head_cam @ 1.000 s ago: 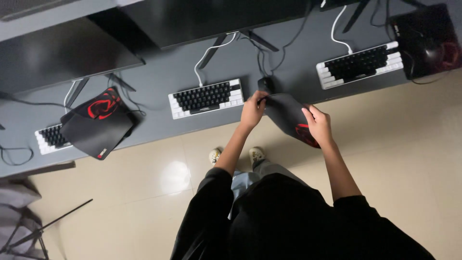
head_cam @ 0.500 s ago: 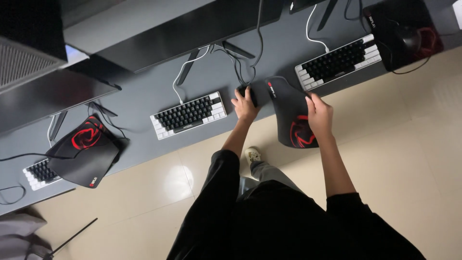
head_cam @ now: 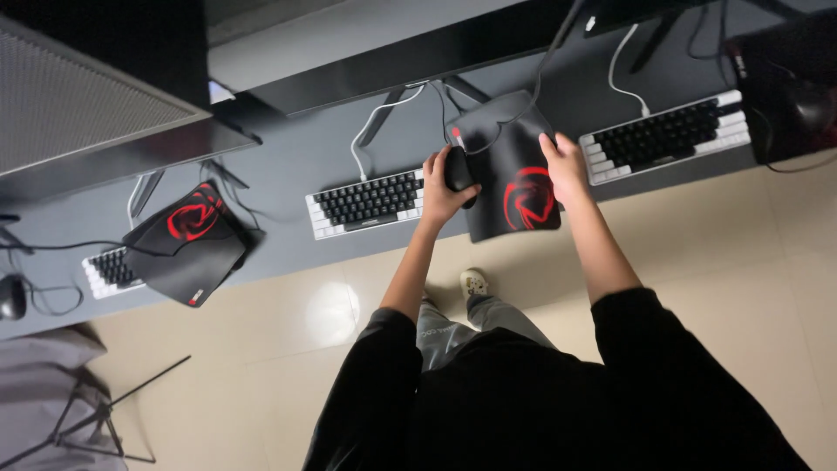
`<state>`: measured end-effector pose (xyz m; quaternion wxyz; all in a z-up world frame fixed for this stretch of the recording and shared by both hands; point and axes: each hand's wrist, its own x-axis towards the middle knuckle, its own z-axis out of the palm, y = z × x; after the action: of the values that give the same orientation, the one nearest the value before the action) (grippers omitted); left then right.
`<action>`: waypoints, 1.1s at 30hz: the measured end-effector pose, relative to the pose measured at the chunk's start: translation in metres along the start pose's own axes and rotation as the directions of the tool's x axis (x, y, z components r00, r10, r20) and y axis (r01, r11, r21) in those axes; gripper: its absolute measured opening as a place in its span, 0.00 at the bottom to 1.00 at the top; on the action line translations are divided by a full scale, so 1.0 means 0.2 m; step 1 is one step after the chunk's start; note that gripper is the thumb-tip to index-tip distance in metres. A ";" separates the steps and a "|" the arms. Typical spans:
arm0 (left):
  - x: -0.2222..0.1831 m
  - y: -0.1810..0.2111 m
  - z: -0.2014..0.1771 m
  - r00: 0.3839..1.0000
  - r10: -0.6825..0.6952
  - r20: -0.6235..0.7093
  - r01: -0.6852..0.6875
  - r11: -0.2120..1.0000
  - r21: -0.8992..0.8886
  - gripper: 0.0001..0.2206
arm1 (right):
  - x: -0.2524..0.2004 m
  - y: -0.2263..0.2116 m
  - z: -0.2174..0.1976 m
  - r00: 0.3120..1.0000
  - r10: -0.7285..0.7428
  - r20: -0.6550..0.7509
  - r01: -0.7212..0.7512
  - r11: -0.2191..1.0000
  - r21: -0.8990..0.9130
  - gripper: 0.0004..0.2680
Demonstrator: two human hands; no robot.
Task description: The recorder is seen picking up multiple mousepads and placing one at each computer workstation.
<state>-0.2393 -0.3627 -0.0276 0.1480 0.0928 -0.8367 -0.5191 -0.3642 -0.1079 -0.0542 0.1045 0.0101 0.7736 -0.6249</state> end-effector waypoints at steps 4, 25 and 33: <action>-0.03 0.08 -0.10 0.997 -0.064 -0.036 0.065 0.998 0.018 0.47 | 0.13 0.23 0.09 0.995 0.099 0.016 -0.100 0.992 0.079 0.11; -0.27 0.04 -0.10 0.997 -0.071 0.002 0.071 0.997 0.042 0.48 | 0.04 0.33 0.16 0.995 -0.096 -0.029 0.087 0.970 -0.228 0.12; -0.31 0.06 -0.09 0.995 -0.095 0.026 0.095 0.995 0.005 0.48 | 0.28 0.48 0.23 0.919 -0.394 -0.004 0.340 0.798 -0.497 0.11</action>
<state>-0.1747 -0.3535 -0.0187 0.1120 0.1261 -0.8340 -0.5253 -0.3981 -0.1376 -0.1648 -0.0611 -0.1333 0.8971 -0.4167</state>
